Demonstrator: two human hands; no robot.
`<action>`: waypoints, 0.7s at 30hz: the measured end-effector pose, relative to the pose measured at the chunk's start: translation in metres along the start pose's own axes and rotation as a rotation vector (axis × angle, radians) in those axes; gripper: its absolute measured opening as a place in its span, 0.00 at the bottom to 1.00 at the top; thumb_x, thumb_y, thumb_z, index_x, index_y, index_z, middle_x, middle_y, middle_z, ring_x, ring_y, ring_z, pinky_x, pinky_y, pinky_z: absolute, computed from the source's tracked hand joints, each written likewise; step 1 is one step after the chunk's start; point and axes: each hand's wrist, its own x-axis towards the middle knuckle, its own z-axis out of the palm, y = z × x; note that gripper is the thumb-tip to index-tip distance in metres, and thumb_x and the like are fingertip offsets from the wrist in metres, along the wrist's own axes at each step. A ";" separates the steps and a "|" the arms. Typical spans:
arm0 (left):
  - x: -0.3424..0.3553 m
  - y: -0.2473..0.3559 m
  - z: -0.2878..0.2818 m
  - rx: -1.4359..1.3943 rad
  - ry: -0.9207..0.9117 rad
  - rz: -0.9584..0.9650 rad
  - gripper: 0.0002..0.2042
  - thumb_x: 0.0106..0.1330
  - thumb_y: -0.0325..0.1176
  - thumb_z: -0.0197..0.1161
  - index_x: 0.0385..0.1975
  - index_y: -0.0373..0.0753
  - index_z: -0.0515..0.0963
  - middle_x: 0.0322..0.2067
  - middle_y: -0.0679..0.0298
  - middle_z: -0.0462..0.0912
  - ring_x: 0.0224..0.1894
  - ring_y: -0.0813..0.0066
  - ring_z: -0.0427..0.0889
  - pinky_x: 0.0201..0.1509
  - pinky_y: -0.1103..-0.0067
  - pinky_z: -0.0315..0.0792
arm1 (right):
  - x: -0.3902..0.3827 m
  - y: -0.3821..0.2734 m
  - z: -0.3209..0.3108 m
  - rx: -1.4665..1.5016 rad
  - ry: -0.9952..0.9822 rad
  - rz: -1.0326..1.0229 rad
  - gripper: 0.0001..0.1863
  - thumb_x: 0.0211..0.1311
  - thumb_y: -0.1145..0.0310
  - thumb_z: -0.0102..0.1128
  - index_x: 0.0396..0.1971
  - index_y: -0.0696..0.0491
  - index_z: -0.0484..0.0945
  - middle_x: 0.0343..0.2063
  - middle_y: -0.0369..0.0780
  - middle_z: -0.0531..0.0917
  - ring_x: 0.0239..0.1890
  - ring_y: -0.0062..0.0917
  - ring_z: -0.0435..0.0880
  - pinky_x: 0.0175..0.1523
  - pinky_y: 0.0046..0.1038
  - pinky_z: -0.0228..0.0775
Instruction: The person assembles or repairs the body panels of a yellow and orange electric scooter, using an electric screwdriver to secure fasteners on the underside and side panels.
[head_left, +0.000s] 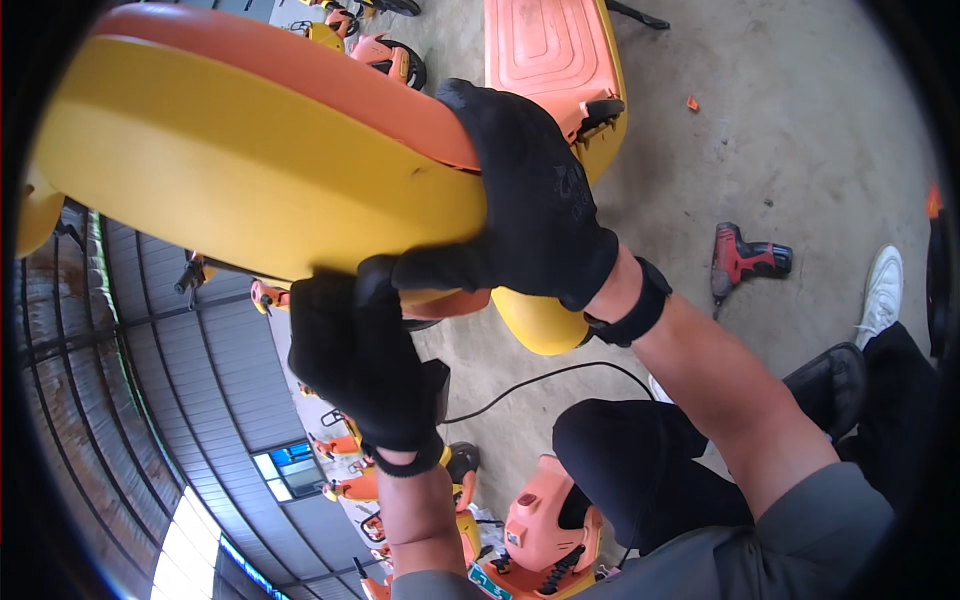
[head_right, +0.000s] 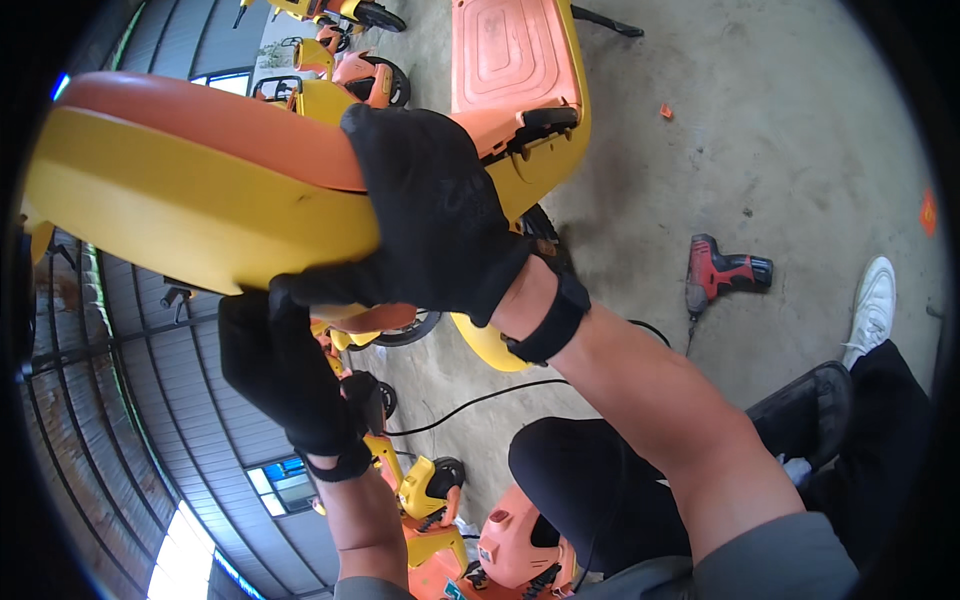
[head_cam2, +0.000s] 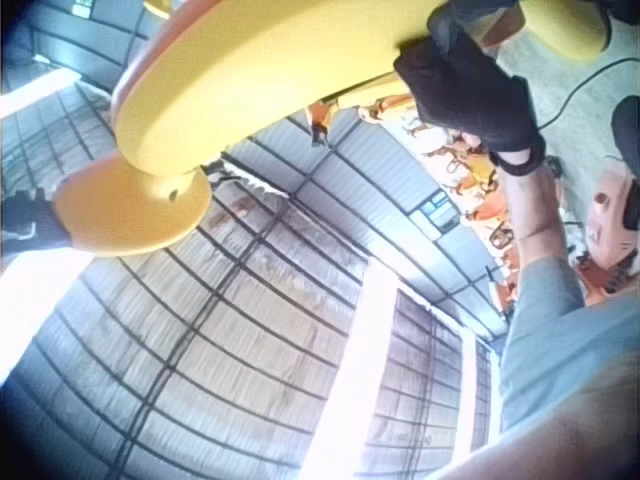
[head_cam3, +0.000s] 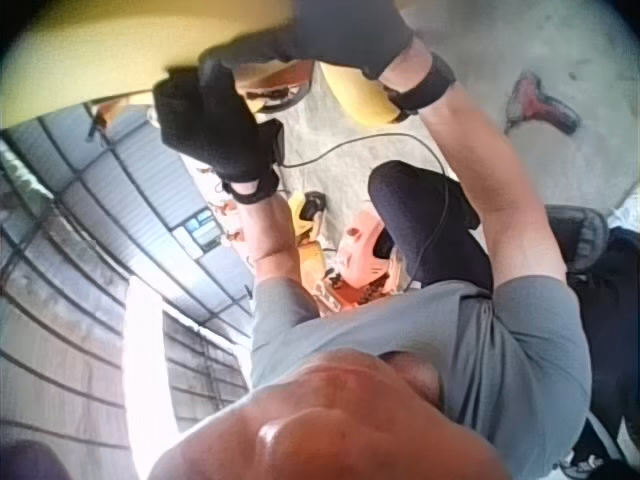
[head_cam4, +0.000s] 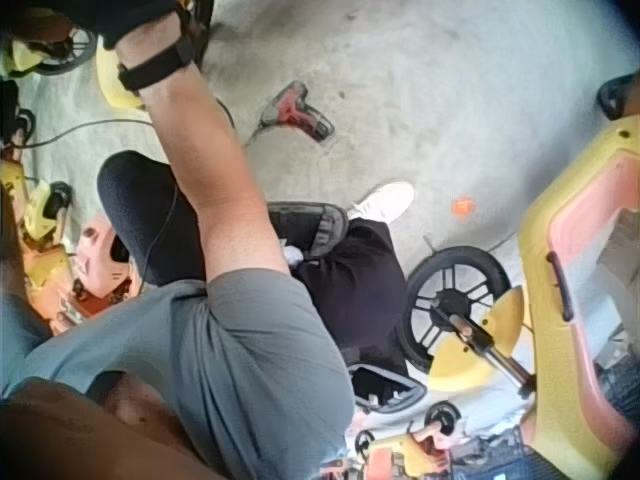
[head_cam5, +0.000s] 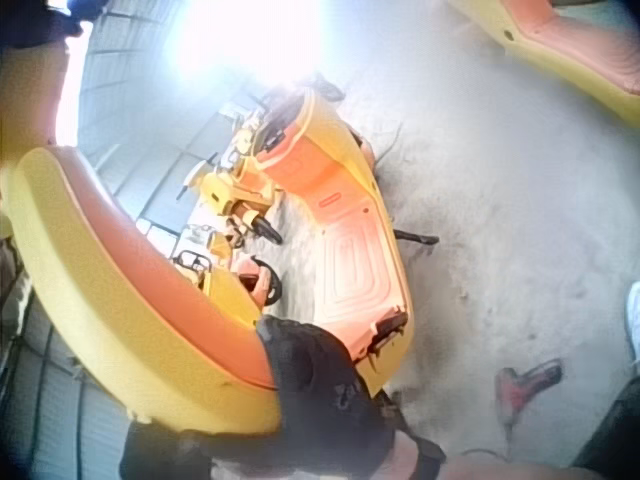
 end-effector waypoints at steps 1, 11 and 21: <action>-0.001 0.000 0.001 -0.061 0.032 -0.075 0.04 0.59 0.16 0.63 0.33 0.28 0.78 0.27 0.64 0.75 0.30 0.75 0.73 0.37 0.81 0.68 | 0.002 -0.001 -0.001 -0.001 0.019 -0.008 0.55 0.39 0.35 0.76 0.56 0.64 0.64 0.43 0.52 0.73 0.45 0.50 0.74 0.50 0.45 0.68; -0.009 -0.004 -0.005 -0.125 0.024 -0.305 0.12 0.64 0.27 0.69 0.25 0.36 0.70 0.22 0.73 0.67 0.26 0.85 0.63 0.32 0.84 0.61 | 0.057 0.052 -0.061 0.563 -0.818 0.488 0.38 0.62 0.51 0.68 0.68 0.52 0.66 0.52 0.41 0.81 0.52 0.23 0.80 0.57 0.25 0.71; -0.011 -0.007 -0.001 -0.055 0.014 -0.313 0.12 0.60 0.27 0.72 0.28 0.34 0.71 0.24 0.70 0.72 0.29 0.81 0.67 0.36 0.82 0.66 | 0.041 0.070 -0.042 0.735 -0.776 0.488 0.38 0.64 0.51 0.66 0.69 0.53 0.65 0.60 0.42 0.78 0.60 0.26 0.75 0.65 0.26 0.64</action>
